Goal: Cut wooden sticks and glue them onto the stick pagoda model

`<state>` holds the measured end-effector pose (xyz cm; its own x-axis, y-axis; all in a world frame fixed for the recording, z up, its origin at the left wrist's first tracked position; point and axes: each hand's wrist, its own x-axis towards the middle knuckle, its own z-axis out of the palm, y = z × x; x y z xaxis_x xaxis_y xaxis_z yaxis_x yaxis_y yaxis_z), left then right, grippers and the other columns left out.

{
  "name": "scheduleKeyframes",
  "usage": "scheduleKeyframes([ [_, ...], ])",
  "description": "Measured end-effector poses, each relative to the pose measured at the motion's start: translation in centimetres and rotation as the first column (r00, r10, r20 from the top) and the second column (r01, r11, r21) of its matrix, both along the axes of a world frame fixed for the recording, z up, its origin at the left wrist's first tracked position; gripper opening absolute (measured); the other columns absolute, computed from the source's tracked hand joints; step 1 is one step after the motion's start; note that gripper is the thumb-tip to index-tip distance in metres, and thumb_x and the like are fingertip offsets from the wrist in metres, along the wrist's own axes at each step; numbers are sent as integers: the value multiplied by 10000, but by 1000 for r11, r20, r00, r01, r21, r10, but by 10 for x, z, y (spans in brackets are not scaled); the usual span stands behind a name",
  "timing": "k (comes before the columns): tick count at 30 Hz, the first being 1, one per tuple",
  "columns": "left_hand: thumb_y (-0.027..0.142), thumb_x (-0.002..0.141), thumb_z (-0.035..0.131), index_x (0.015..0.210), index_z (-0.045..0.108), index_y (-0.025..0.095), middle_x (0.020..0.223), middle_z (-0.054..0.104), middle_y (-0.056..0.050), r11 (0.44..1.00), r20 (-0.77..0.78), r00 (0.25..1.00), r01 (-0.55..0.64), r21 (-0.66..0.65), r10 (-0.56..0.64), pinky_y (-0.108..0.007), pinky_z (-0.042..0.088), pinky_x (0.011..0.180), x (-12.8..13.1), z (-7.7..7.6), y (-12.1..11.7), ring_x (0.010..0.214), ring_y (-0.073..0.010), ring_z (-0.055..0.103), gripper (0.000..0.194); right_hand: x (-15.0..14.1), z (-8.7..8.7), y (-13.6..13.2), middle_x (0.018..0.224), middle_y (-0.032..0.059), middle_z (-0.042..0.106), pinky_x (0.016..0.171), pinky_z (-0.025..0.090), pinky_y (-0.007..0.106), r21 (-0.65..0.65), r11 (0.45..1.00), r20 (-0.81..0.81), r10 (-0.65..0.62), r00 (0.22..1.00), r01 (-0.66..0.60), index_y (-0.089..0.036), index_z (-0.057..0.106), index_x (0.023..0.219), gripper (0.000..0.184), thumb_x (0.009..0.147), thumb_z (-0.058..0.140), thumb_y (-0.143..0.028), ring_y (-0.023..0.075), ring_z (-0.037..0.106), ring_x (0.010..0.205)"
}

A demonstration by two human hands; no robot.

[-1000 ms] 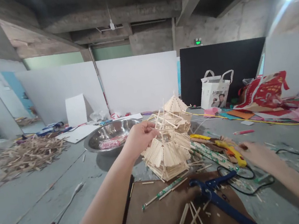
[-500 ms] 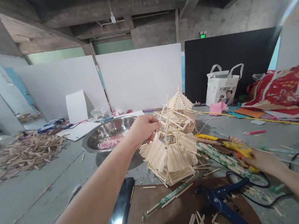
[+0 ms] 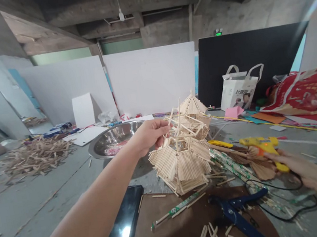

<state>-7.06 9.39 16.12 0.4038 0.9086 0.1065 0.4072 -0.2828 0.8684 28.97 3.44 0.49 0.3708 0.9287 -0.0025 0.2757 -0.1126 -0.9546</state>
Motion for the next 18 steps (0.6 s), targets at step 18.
scheduleKeyframes([
  [18, 300, 742, 412, 836, 552, 153, 539, 434, 32, 984, -170, 970, 179, 9, -175, -143, 262, 342, 15, -19, -32, 365, -8, 326, 224, -88, 92, -18, 571, 9, 544, 340, 304, 214, 358, 863, -248, 457, 854, -358, -171, 543, 834, 276, 653, 551, -379, 77, 400, 358],
])
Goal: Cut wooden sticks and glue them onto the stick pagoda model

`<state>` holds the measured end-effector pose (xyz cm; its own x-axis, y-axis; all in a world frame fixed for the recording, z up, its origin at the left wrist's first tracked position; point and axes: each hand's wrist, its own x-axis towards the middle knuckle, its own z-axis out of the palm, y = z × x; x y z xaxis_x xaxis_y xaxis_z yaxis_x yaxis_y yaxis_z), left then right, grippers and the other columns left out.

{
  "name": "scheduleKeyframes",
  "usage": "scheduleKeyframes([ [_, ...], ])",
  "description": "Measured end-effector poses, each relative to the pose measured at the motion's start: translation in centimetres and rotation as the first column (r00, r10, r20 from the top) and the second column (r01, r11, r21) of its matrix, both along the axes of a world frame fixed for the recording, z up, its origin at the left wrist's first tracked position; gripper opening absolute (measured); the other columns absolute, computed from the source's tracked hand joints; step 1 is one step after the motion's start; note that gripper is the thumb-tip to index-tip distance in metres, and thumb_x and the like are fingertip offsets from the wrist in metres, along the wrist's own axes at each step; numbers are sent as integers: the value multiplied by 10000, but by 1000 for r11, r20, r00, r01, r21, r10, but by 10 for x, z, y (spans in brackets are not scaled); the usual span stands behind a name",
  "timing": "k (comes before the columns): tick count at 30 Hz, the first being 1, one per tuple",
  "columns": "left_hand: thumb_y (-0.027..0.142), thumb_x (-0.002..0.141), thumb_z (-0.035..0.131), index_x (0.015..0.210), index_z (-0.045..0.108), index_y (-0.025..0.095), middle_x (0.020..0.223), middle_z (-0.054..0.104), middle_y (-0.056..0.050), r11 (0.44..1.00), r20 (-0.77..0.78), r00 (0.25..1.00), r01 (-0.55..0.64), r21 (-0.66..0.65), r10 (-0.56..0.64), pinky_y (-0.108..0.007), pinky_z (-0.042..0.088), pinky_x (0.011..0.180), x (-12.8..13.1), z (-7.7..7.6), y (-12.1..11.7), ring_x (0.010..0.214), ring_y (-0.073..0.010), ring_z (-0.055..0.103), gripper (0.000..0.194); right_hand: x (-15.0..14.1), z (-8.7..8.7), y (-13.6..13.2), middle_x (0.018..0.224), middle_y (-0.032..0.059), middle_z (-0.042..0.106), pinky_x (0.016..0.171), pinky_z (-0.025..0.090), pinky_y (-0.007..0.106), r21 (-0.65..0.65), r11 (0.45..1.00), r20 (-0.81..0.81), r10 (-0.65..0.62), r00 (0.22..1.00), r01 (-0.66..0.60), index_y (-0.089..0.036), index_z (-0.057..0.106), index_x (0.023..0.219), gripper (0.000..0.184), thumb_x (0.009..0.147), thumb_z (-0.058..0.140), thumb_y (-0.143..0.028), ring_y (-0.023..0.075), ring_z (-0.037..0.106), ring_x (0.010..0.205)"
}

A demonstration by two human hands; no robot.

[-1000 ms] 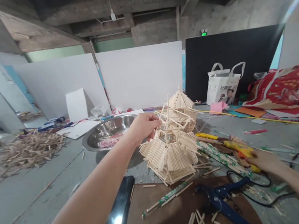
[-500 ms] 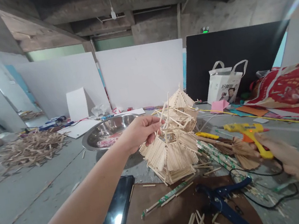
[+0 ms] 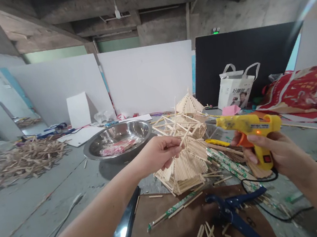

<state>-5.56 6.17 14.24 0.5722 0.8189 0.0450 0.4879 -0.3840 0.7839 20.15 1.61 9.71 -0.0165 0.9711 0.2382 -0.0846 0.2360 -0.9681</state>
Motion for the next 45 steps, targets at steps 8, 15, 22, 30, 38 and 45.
scheduleKeyframes([
  [8, 310, 730, 419, 805, 557, 154, 489, 396, 47, 1000, -17, 1000, 17, 26, -16, -147, 263, 341, 1, -4, 0, 362, -21, 343, 221, -15, 8, -10, 660, 23, 560, 309, 317, 198, -12, 1000, 5, 19, 1000, -19, -166, 537, 760, 287, 640, 558, -425, 69, 426, 372],
  [15, 312, 743, 402, 809, 550, 151, 500, 408, 41, 998, -41, 999, 20, 57, -18, -146, 265, 343, 0, -4, 0, 366, -17, 337, 229, -19, 8, -7, 582, 5, 529, 315, 301, 183, 18, 1000, 83, 13, 996, -15, -147, 534, 686, 291, 657, 540, -437, 50, 407, 358],
  [22, 318, 756, 384, 822, 536, 140, 483, 381, 46, 996, -79, 996, 54, 64, -49, -143, 278, 348, -3, -3, 1, 371, -21, 341, 242, -22, 8, -6, 539, -1, 525, 306, 293, 200, 15, 999, 120, -30, 992, 28, -168, 537, 696, 308, 621, 555, -467, 61, 391, 339],
  [30, 333, 756, 387, 828, 528, 148, 521, 416, 36, 996, -87, 994, 65, 55, -60, -149, 297, 364, -5, -6, 2, 379, -20, 360, 244, -22, 7, -4, 468, -23, 480, 332, 291, 198, 6, 1000, 118, 4, 993, -5, -163, 524, 666, 287, 643, 543, -448, 64, 389, 352],
  [38, 330, 756, 390, 833, 538, 145, 496, 400, 41, 996, -82, 995, 68, 63, -63, -154, 289, 359, -5, -5, 0, 371, -22, 349, 249, -31, 10, -7, 410, -39, 433, 308, 261, 188, 1, 997, 95, -72, 993, 72, -159, 510, 636, 303, 619, 555, -459, 61, 364, 335],
  [45, 319, 750, 402, 824, 543, 146, 493, 403, 45, 996, -67, 995, 73, 42, -70, -147, 285, 350, -6, -5, 0, 364, -18, 353, 235, -30, 8, -5, 471, -26, 481, 307, 261, 168, 8, 998, 100, -65, 993, 64, -148, 506, 581, 330, 606, 567, -471, 34, 371, 327],
])
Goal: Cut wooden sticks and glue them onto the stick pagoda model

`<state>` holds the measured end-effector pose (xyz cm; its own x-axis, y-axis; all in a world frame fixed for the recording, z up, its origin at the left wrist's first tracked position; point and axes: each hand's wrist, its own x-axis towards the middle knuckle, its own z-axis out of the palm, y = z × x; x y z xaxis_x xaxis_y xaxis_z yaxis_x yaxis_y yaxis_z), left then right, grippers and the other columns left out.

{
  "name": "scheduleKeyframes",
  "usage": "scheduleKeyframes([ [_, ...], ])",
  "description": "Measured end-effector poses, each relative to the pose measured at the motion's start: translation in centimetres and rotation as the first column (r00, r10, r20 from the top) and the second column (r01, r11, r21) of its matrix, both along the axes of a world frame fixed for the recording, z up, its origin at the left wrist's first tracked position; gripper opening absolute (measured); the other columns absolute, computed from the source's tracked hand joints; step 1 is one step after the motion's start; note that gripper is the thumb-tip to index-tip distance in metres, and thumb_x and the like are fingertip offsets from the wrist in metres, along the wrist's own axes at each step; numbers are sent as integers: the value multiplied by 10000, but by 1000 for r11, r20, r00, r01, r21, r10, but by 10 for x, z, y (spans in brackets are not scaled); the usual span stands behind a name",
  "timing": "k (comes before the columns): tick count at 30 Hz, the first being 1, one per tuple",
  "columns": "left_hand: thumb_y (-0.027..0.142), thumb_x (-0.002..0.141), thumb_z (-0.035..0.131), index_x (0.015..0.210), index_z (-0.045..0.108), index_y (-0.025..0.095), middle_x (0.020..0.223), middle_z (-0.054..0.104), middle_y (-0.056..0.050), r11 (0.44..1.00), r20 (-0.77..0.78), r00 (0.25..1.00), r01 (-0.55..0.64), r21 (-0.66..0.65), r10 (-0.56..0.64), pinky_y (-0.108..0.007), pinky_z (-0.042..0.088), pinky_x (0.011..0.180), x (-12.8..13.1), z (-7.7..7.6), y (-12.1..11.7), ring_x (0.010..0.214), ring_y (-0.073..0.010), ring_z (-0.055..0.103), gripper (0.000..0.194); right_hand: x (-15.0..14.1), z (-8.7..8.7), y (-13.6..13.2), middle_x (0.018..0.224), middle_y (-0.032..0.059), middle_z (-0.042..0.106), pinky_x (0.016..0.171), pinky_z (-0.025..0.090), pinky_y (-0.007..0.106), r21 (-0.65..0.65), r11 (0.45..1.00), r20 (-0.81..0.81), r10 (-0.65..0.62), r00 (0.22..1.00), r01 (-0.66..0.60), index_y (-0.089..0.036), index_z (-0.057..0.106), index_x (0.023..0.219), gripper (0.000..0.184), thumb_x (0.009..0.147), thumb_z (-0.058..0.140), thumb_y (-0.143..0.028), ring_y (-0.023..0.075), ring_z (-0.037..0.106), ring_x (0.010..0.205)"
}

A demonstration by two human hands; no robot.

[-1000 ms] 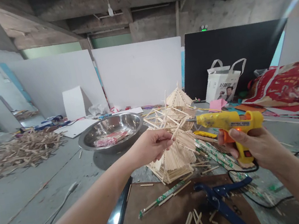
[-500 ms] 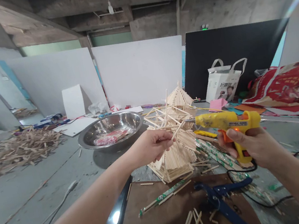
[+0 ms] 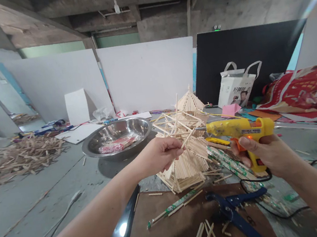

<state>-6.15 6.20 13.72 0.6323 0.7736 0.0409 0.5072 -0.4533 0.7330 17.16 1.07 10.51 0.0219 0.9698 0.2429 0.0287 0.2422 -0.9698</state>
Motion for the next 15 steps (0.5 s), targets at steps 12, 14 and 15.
scheduleKeyframes([
  [12, 316, 756, 395, 818, 546, 145, 451, 388, 53, 1000, -29, 1000, 7, 21, -6, -153, 286, 360, 0, 1, 0, 365, -25, 351, 236, 2, -2, 1, 480, -21, 487, 302, 292, 164, -21, 1000, 31, -19, 999, 20, -152, 494, 539, 334, 608, 564, -471, 37, 386, 332],
  [14, 317, 756, 396, 825, 548, 148, 465, 396, 51, 1000, -29, 1000, 7, 19, -6, -152, 287, 361, 0, 1, 0, 367, -22, 354, 237, 2, -2, 2, 470, -22, 484, 301, 292, 159, -21, 999, 25, -27, 999, 28, -150, 494, 529, 341, 602, 569, -474, 35, 385, 329],
  [15, 316, 756, 396, 828, 549, 150, 470, 398, 51, 1000, -27, 1000, 7, 17, -6, -150, 286, 360, 0, 0, 0, 368, -22, 355, 237, 2, -1, 2, 465, -23, 483, 302, 292, 156, -19, 999, 21, -31, 999, 31, -149, 494, 526, 342, 601, 572, -473, 34, 386, 328],
])
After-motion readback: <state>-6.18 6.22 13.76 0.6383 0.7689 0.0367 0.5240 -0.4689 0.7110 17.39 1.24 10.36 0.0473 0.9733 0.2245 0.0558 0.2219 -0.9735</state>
